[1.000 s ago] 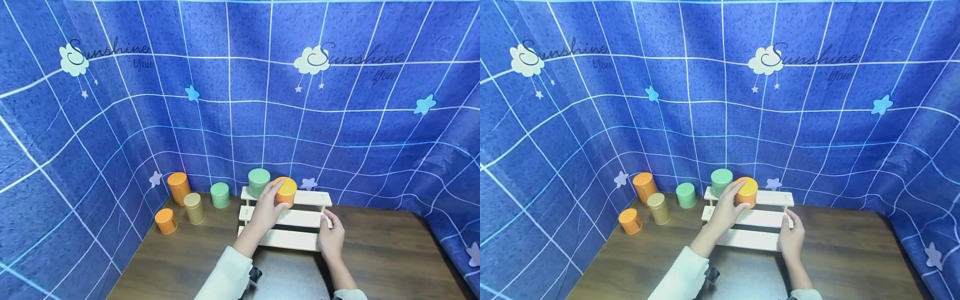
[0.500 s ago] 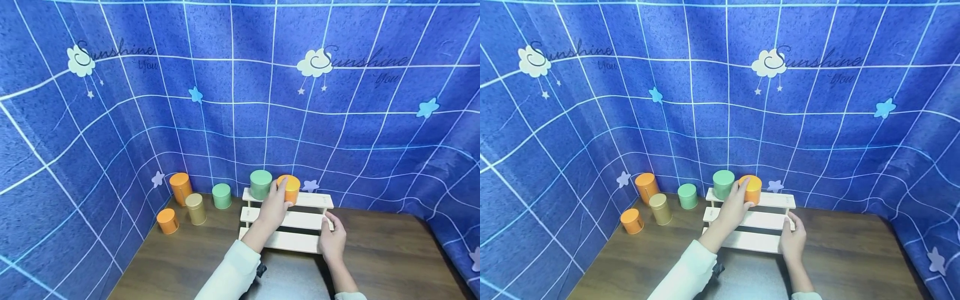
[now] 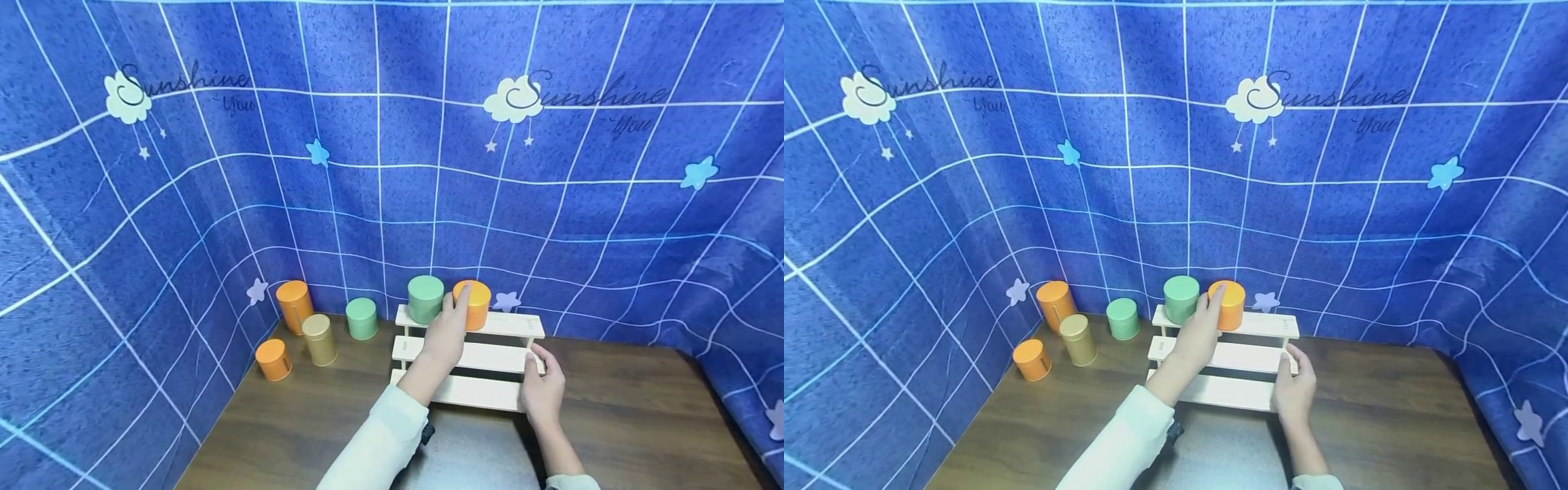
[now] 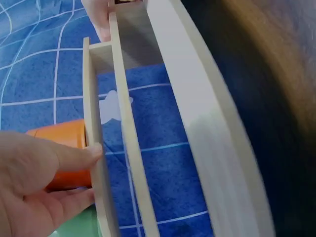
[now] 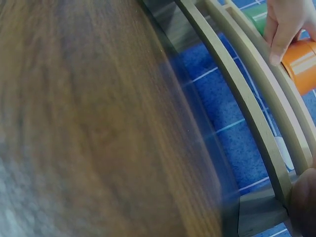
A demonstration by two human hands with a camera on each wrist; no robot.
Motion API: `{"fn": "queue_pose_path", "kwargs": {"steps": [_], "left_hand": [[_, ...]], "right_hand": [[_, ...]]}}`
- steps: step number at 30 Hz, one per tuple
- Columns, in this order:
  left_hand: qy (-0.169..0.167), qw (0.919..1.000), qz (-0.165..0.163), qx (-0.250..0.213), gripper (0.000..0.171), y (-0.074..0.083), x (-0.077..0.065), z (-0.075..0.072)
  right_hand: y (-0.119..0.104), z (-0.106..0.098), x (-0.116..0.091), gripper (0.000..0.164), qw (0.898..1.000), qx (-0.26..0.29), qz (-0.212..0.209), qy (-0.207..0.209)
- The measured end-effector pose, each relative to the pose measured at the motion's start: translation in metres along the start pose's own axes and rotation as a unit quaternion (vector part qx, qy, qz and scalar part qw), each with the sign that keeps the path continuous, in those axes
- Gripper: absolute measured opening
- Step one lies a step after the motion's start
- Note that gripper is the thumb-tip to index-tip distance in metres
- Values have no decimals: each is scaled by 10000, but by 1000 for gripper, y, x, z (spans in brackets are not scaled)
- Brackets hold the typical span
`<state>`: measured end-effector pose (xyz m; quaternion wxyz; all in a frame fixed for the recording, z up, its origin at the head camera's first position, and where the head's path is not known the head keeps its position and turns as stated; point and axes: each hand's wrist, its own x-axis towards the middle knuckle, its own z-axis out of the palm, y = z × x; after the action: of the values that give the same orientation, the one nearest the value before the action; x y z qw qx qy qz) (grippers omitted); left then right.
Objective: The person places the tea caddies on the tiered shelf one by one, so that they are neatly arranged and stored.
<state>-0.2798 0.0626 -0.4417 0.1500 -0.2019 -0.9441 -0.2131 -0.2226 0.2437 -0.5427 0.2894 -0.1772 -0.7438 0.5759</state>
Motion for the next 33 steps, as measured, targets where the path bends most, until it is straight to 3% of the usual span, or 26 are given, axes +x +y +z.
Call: {"fn": "queue_pose_path", "kwargs": {"steps": [7, 13, 22, 33], "left_hand": [[-112, 9993, -185, -300, 94, 4, 0, -4], [60, 9999, -65, -103, 91, 2, 3, -3], [-79, 9999, -136, 40, 94, 5, 8, -4], [-255, 9950, -642, -725, 104, 18, -1, -14]], "right_hand": [[-1, -1, -1, 36, 10000, 12, 64, -74], [-2, -1, -1, 36, 9999, 19, 69, -86], [-2, -2, 0, 34, 10000, 33, 76, -18], [-2, -1, 0, 32, 9998, 172, 47, -22]]}}
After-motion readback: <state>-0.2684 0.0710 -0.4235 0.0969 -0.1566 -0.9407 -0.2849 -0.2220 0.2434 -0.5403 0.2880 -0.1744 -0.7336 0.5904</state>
